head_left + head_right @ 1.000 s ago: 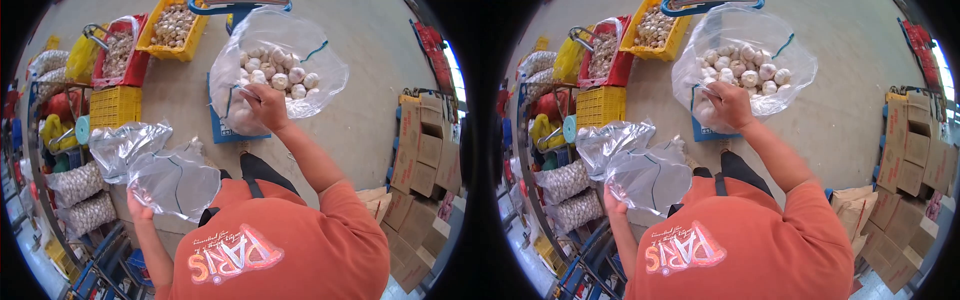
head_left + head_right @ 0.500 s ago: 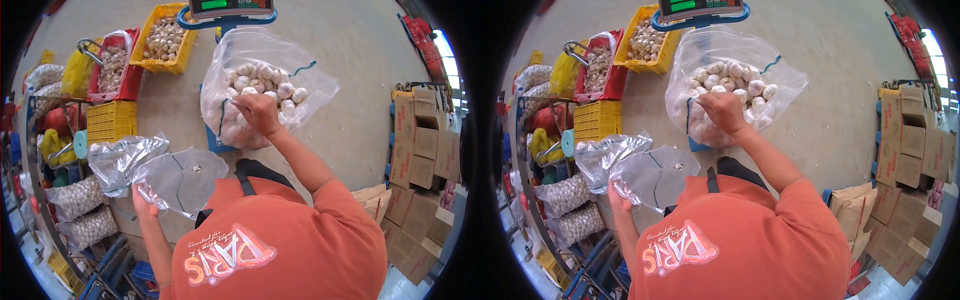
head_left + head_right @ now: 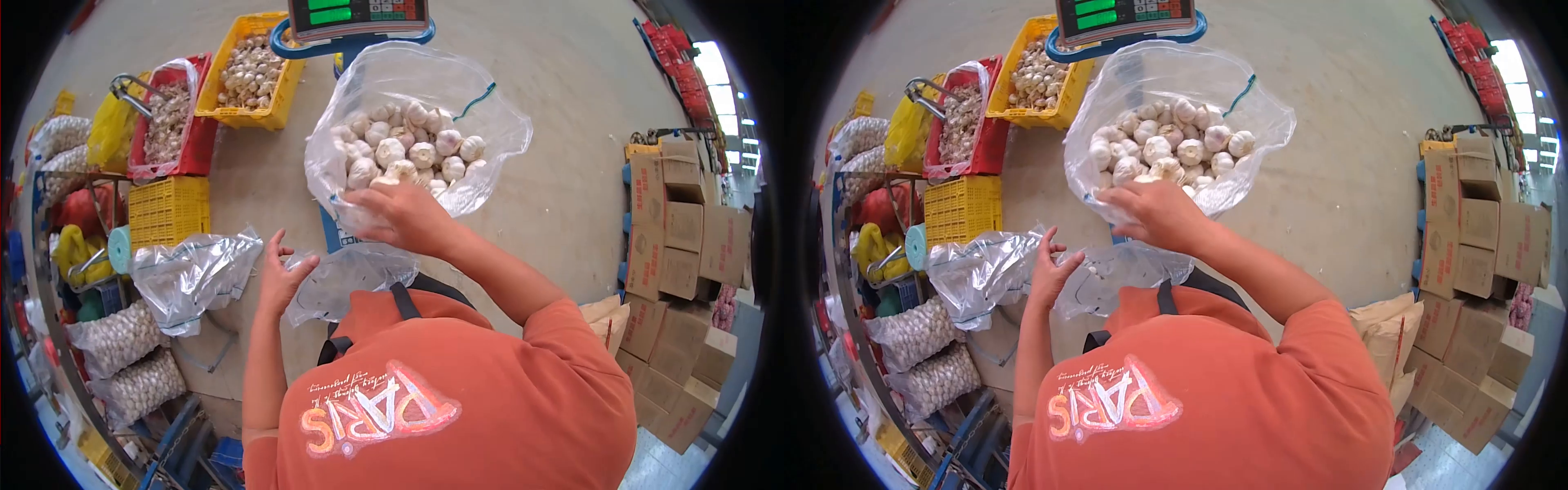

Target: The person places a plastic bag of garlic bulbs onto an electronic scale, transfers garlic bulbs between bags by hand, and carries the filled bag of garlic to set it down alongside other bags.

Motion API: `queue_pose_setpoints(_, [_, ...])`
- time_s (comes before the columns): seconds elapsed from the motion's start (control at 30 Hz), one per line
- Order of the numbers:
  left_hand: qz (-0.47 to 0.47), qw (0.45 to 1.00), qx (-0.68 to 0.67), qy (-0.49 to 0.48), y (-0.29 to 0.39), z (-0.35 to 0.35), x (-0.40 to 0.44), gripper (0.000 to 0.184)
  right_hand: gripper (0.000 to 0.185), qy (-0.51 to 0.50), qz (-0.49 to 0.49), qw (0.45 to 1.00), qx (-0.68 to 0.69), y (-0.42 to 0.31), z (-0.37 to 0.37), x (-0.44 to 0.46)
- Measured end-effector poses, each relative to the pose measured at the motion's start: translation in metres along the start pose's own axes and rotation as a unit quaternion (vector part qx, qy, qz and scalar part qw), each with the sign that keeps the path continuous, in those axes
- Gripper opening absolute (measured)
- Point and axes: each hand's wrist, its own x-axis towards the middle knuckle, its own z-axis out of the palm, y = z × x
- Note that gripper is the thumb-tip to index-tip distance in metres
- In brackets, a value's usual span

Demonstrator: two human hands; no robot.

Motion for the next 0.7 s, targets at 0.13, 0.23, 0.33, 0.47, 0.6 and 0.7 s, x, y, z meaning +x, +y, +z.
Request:
queue_pose_setpoints(0.13, [0.030, 0.997, 0.050, -0.044, 0.029, 0.014, 0.016, 0.100, 0.041, -0.035, 0.038, 0.998, 0.047, 0.027, -0.016, -0.019])
queue_pose_setpoints(0.23, [0.201, 0.978, 0.047, -0.043, 0.020, 0.058, 0.022, 0.100, 0.014, -0.024, 0.057, 0.994, 0.088, 0.037, -0.023, -0.025])
queue_pose_setpoints(0.33, [0.178, 0.984, 0.011, -0.024, 0.029, 0.096, 0.031, 0.075, 0.014, -0.135, 0.105, 0.953, 0.252, 0.029, -0.032, -0.015])
queue_pose_setpoints(0.47, [0.202, 0.979, 0.010, 0.030, 0.007, 0.108, 0.046, 0.066, 0.026, -0.143, 0.252, 0.877, 0.385, 0.074, -0.032, 0.016])
queue_pose_setpoints(0.6, [0.140, 0.988, -0.028, 0.054, 0.001, 0.113, 0.051, 0.091, 0.059, -0.021, 0.123, 0.990, -0.066, 0.102, 0.009, 0.014])
queue_pose_setpoints(0.7, [0.267, 0.953, 0.059, 0.132, -0.030, 0.127, 0.076, 0.099, 0.070, -0.062, 0.053, 0.984, -0.159, 0.068, 0.043, 0.004])
